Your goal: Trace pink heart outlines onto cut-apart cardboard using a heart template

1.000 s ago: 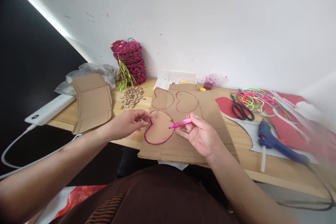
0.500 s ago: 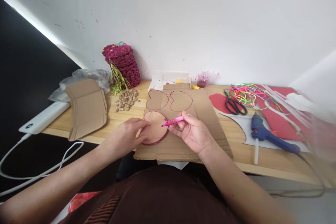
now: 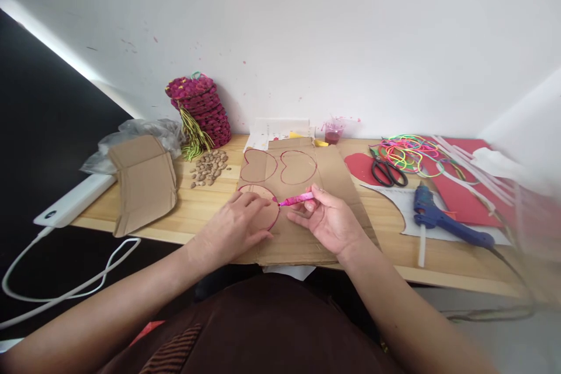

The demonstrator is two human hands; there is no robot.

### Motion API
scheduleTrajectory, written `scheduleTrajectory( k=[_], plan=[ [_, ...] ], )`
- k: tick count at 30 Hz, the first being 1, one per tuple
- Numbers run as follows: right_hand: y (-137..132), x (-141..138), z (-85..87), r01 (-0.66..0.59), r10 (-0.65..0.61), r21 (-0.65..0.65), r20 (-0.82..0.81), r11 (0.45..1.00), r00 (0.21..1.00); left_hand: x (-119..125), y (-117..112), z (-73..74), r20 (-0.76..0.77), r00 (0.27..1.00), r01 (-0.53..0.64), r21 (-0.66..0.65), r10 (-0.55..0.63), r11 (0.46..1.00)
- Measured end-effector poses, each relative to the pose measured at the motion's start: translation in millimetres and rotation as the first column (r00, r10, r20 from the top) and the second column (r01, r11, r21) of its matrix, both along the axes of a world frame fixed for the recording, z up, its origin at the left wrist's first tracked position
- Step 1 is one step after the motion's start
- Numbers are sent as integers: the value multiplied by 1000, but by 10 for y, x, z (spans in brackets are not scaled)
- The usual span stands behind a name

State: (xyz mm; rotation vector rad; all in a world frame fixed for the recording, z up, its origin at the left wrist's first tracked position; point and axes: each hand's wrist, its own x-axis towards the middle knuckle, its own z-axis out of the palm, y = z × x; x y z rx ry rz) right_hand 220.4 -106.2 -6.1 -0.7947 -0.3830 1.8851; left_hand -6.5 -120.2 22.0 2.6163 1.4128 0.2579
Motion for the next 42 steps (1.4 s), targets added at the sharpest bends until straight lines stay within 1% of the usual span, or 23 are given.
scheduleTrajectory(
  k=[3, 7, 9, 10, 12, 15, 17, 19, 23, 28, 31, 33, 35, 37, 39, 40, 42],
  plan=[
    [-5, -24, 38, -41, 40, -43, -12, 998, 999, -76, 145, 95, -27, 999, -41, -58, 39, 998],
    [-61, -94, 46, -108, 105, -46, -60, 993, 993, -206, 418, 247, -89, 992, -102, -174, 87, 979],
    [-125, -145, 15, -143, 138, -45, -97, 989, 986, -237, 483, 289, -106, 990, -119, -208, 99, 971],
    [-163, -175, -6, -158, 152, -48, -114, 986, 982, -245, 480, 294, -104, 991, -107, -209, 87, 972],
    [-235, -241, -48, -174, 165, -54, -142, 983, 976, -255, 409, 268, -86, 996, -51, -194, 35, 980],
    [-307, -341, -89, -154, 143, -51, -176, 987, 974, -281, 219, 161, -53, 998, 17, -163, -26, 986],
    [-324, -392, -97, -133, 123, -44, -184, 990, 975, -303, 115, 80, -53, 998, 25, -126, -32, 992],
    [-329, -424, -94, -120, 111, -42, -181, 992, 977, -316, 59, 21, -57, 998, 20, -91, -25, 996],
    [-335, -437, -81, -95, 91, -18, -177, 995, 980, -302, 40, -10, -66, 998, -4, -72, -1, 997],
    [-336, -449, -66, -47, 45, -4, -196, 999, 980, -276, 16, -26, -35, 999, -7, -28, 6, 1000],
    [-335, -450, -53, -19, 17, -9, -188, 1000, 982, -273, -6, -84, -39, 999, -14, 59, 16, 998],
    [-323, -396, -23, -3, 0, -21, -164, 1000, 986, -271, -20, -131, -40, 999, -18, 138, 24, 990],
    [-289, -263, 35, 55, -59, -34, -129, 998, 990, -257, -35, -170, -37, 999, -2, 236, 11, 972],
    [-232, -50, 111, 179, -180, -21, -79, 984, 980, -221, -51, -190, -22, 999, 39, 361, -33, 932],
    [-165, 205, 179, 339, -338, 24, -14, 941, 941, -146, -64, -185, -9, 995, 94, 469, -102, 878],
    [-135, 328, 199, 417, -418, 51, 13, 908, 909, -92, -69, -175, -7, 991, 119, 503, -134, 856],
    [-92, 533, 197, 521, -525, 86, 40, 849, 850, 49, -76, -144, -21, 981, 175, 534, -194, 827]
  ],
)
